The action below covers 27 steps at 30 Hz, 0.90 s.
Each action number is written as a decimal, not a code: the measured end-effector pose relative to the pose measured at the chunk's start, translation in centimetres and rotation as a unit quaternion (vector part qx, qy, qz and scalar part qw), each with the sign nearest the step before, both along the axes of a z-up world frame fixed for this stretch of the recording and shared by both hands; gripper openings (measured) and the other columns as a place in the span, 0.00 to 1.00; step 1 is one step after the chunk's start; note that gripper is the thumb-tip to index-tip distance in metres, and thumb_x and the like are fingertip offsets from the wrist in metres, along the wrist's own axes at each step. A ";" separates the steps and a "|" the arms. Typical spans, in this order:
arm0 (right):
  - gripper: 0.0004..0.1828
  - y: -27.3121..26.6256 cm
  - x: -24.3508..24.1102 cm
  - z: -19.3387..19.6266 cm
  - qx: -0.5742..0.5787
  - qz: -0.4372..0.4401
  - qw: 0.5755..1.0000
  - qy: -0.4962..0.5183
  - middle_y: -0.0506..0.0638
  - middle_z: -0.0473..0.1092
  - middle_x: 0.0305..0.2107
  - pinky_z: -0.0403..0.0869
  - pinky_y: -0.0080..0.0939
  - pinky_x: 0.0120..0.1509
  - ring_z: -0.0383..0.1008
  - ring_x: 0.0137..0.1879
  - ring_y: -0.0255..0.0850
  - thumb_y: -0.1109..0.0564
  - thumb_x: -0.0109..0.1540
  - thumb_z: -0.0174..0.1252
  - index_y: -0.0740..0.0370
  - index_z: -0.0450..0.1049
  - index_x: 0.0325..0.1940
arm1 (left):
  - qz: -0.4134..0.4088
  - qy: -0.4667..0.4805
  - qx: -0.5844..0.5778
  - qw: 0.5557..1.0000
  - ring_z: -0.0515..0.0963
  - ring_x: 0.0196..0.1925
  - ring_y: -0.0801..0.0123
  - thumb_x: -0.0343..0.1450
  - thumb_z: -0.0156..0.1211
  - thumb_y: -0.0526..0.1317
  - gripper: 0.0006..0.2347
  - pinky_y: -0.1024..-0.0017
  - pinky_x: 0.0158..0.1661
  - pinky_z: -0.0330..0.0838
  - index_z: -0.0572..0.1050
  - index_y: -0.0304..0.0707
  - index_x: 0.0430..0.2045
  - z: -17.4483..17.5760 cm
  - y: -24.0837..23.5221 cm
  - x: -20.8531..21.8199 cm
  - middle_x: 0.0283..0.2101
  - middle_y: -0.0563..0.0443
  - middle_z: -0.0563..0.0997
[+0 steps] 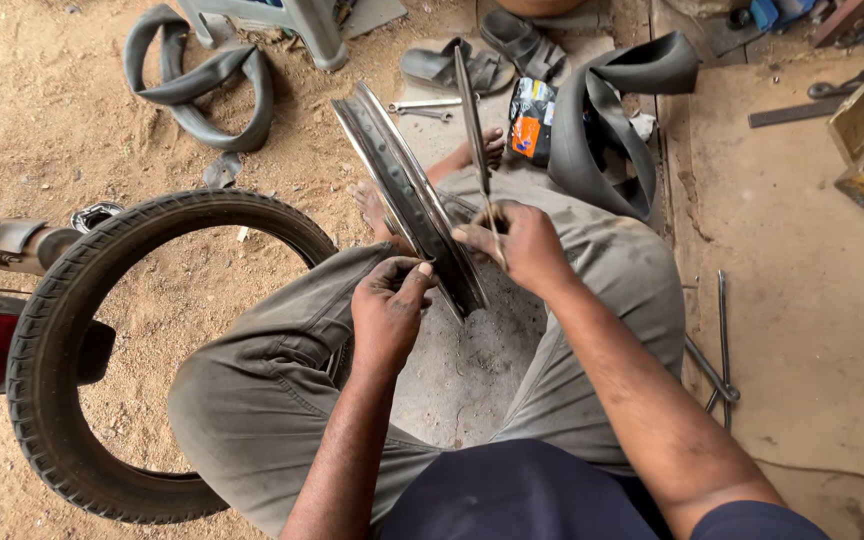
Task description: The person uses a pair of large shears to cut and remove a rubber strip from a motorcycle wheel rim. They then use the shears to cut a piece of rubber from a tire tube. The person is sitting on the ground in a workshop environment.
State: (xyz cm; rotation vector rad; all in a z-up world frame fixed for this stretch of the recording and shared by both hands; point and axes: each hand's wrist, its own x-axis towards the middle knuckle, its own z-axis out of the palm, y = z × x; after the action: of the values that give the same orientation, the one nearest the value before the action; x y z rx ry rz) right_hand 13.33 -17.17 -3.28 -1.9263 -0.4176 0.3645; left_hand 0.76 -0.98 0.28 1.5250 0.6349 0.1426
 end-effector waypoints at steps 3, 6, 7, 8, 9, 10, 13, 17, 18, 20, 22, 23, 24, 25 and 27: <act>0.26 -2.4 -1.0 0.4 -0.134 0.038 0.990 -0.008 0.46 0.75 0.21 0.73 0.35 0.37 0.74 0.27 0.31 0.34 0.60 0.66 0.61 0.80 0.34 | 0.001 0.003 -0.018 1.000 0.78 0.30 0.76 0.73 0.60 0.37 0.07 0.77 0.32 0.74 0.80 0.30 0.36 0.4 -0.3 0.1 0.32 0.51 0.84; 0.31 -5.0 -3.5 0.2 -0.010 0.034 0.988 0.152 0.43 0.72 0.20 0.72 0.37 0.23 0.71 0.20 0.34 0.30 0.49 0.66 0.50 0.75 0.47 | 0.006 0.002 -0.007 1.000 0.81 0.33 0.76 0.74 0.60 0.37 0.07 0.76 0.35 0.77 0.79 0.29 0.35 0.8 -0.4 0.1 0.34 0.50 0.84; 0.29 -6.0 -4.3 -0.1 -0.016 0.066 0.987 0.145 0.45 0.72 0.18 0.72 0.35 0.23 0.71 0.19 0.33 0.30 0.52 0.65 0.55 0.77 0.38 | 0.010 0.004 -0.004 1.000 0.82 0.35 0.76 0.73 0.59 0.37 0.08 0.75 0.35 0.78 0.79 0.28 0.35 1.0 -0.3 0.1 0.34 0.50 0.84; 0.30 -7.4 -5.2 -0.5 -0.021 0.099 0.985 0.138 0.47 0.72 0.16 0.72 0.33 0.22 0.71 0.19 0.32 0.30 0.54 0.64 0.61 0.78 0.30 | 0.008 0.014 0.003 1.000 0.82 0.35 0.75 0.73 0.60 0.37 0.08 0.75 0.35 0.78 0.79 0.28 0.35 1.2 -0.4 -0.1 0.34 0.49 0.84; 0.30 -8.7 -6.3 -1.2 0.039 0.128 0.972 0.194 0.46 0.68 0.15 0.73 0.34 0.19 0.69 0.17 0.32 0.31 0.57 0.63 0.62 0.74 0.27 | 0.006 0.023 0.009 1.000 0.82 0.35 0.74 0.73 0.60 0.37 0.08 0.74 0.36 0.78 0.80 0.28 0.35 1.3 -0.4 -0.3 0.34 0.48 0.84; 0.30 -9.7 -7.5 -1.9 0.100 0.156 0.951 0.250 0.46 0.64 0.15 0.74 0.34 0.17 0.67 0.15 0.32 0.33 0.60 0.62 0.63 0.70 0.24 | 0.003 0.035 0.016 0.999 0.82 0.35 0.73 0.73 0.60 0.37 0.08 0.74 0.36 0.78 0.80 0.28 0.35 1.4 -0.4 -0.5 0.33 0.47 0.84; 0.26 -11.5 -10.3 -4.2 0.304 0.221 0.834 0.405 0.46 0.70 0.17 0.72 0.33 0.20 0.70 0.18 0.31 0.36 0.63 0.62 0.61 0.72 0.27 | 0.007 0.038 0.014 0.999 0.83 0.37 0.73 0.73 0.60 0.37 0.08 0.73 0.39 0.80 0.80 0.30 0.37 1.3 -0.4 -0.7 0.36 0.47 0.84; 0.24 -12.9 -13.7 -5.1 0.252 0.175 0.773 0.556 0.49 0.69 0.16 0.71 0.36 0.20 0.69 0.18 0.34 0.44 0.61 0.69 0.65 0.72 0.25 | 0.018 0.027 0.003 0.999 0.81 0.38 0.70 0.74 0.61 0.38 0.09 0.72 0.42 0.80 0.80 0.28 0.39 0.3 -0.5 -0.8 0.39 0.44 0.82; 0.24 -12.8 -13.9 -5.2 0.258 0.186 0.771 0.552 0.48 0.68 0.16 0.70 0.35 0.21 0.69 0.18 0.33 0.44 0.62 0.69 0.65 0.71 0.25 | 0.023 0.013 -0.004 1.000 0.81 0.39 0.70 0.75 0.60 0.38 0.09 0.72 0.42 0.79 0.80 0.28 0.40 0.1 -0.3 -0.6 0.41 0.44 0.82; 0.24 -12.3 -13.7 -5.2 0.235 0.170 0.779 0.556 0.48 0.69 0.15 0.69 0.34 0.20 0.70 0.17 0.34 0.43 0.60 0.69 0.64 0.71 0.25 | 0.033 -0.012 -0.011 0.999 0.81 0.42 0.69 0.74 0.60 0.37 0.08 0.71 0.45 0.80 0.79 0.29 0.39 0.0 0.0 0.0 0.46 0.45 0.83; 0.23 -11.7 -13.2 -5.1 0.226 0.164 0.784 0.555 0.48 0.69 0.15 0.67 0.32 0.19 0.70 0.17 0.34 0.42 0.59 0.68 0.62 0.71 0.25 | 0.044 -0.036 -0.011 0.998 0.83 0.47 0.69 0.73 0.59 0.36 0.07 0.70 0.47 0.82 0.78 0.29 0.37 0.1 0.5 0.7 0.51 0.47 0.82; 0.23 -11.5 -12.7 -5.0 0.228 0.167 0.784 0.553 0.48 0.69 0.15 0.66 0.31 0.19 0.70 0.16 0.34 0.41 0.59 0.68 0.61 0.71 0.25 | 0.052 -0.047 -0.035 0.997 0.83 0.47 0.67 0.73 0.58 0.35 0.06 0.68 0.46 0.82 0.77 0.29 0.35 0.3 0.9 1.1 0.51 0.46 0.82; 0.23 -11.2 -12.3 -4.9 0.229 0.168 0.785 0.551 0.47 0.69 0.15 0.64 0.30 0.18 0.70 0.16 0.34 0.41 0.59 0.68 0.61 0.71 0.25 | 0.059 -0.057 -0.061 0.995 0.83 0.47 0.66 0.73 0.58 0.35 0.05 0.67 0.45 0.83 0.76 0.29 0.34 0.5 1.1 1.4 0.52 0.45 0.82; 0.24 -10.9 -12.0 -4.8 0.234 0.171 0.788 0.543 0.47 0.69 0.15 0.66 0.30 0.19 0.70 0.17 0.33 0.40 0.59 0.68 0.61 0.71 0.25 | 0.066 -0.066 -0.086 0.992 0.84 0.47 0.65 0.73 0.57 0.34 0.05 0.65 0.44 0.84 0.75 0.29 0.33 0.7 1.2 1.5 0.53 0.45 0.82; 0.24 -10.1 -11.5 -4.6 0.242 0.176 0.797 0.524 0.47 0.69 0.16 0.69 0.32 0.21 0.70 0.18 0.33 0.40 0.60 0.68 0.61 0.71 0.25 | 0.066 -0.054 -0.095 0.992 0.84 0.47 0.64 0.74 0.56 0.34 0.05 0.65 0.44 0.84 0.77 0.30 0.36 1.2 1.3 1.6 0.49 0.42 0.82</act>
State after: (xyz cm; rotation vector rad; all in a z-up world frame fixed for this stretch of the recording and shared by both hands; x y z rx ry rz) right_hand 1.79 -27.30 -7.86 -0.9033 -0.0851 1.3386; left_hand 2.39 0.29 1.46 1.2830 0.6441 0.2560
